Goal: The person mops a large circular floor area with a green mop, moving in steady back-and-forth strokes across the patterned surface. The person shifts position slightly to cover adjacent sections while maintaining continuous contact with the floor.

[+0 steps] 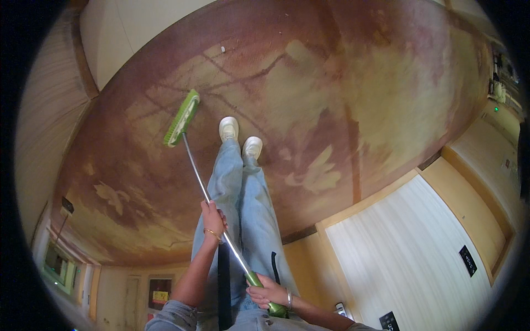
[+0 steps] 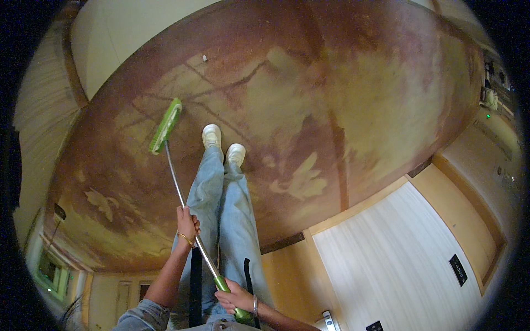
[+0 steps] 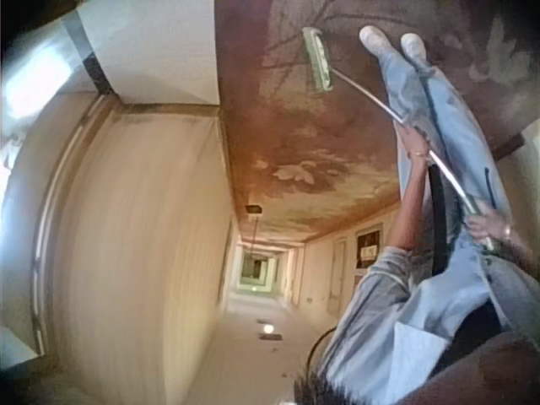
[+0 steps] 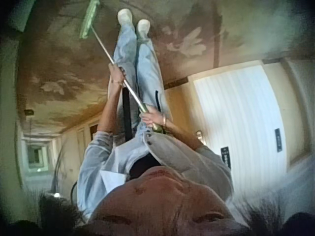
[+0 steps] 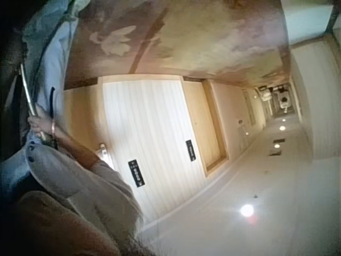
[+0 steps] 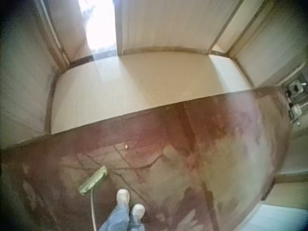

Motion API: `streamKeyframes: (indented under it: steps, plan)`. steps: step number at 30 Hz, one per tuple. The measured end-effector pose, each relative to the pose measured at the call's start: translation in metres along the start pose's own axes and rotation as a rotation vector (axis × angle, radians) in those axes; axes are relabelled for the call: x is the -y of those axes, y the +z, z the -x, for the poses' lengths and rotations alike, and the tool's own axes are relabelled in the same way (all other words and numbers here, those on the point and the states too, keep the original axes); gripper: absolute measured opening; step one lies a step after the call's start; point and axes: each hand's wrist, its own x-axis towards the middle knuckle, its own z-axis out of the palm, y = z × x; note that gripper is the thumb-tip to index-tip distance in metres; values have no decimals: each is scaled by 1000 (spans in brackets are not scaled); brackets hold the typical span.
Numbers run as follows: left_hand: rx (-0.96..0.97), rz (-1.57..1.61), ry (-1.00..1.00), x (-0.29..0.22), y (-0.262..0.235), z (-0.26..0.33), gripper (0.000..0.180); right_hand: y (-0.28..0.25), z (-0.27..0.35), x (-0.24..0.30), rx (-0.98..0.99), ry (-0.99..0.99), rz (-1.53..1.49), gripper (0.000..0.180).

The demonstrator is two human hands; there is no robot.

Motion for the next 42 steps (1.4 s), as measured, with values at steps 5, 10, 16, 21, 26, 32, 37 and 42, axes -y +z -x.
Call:
streamKeyframes:
  steps: [5, 10, 16, 21, 26, 32, 37, 42]
  plan:
    - [164, -112, -10, -6, 70, -30, 18, 2, 0, 19, -122, -153, -78, 14]
    - [295, -69, 162, -39, 110, -4, 22, 5, 16, 32, -199, -217, 40, 15]
    - [43, 5, -46, 0, 32, 15, 21, -6, 15, -13, -52, -38, 60, 16]
    - [-30, -91, -40, 33, 5, -24, 20, -5, -6, -1, -10, 22, -34, 17]
    - [94, -138, 19, 3, 90, -38, 20, -20, 2, 32, -103, -175, -41, 13]
    - [280, -134, 141, -38, 123, 0, 20, -6, 12, 27, -200, -267, 14, 15]
    - [174, -4, 37, -18, 73, 22, 19, -11, 20, -1, -112, -157, 130, 17]
    - [-36, -30, 13, 18, 11, -17, 23, -15, -3, -1, 21, -26, 41, 17]
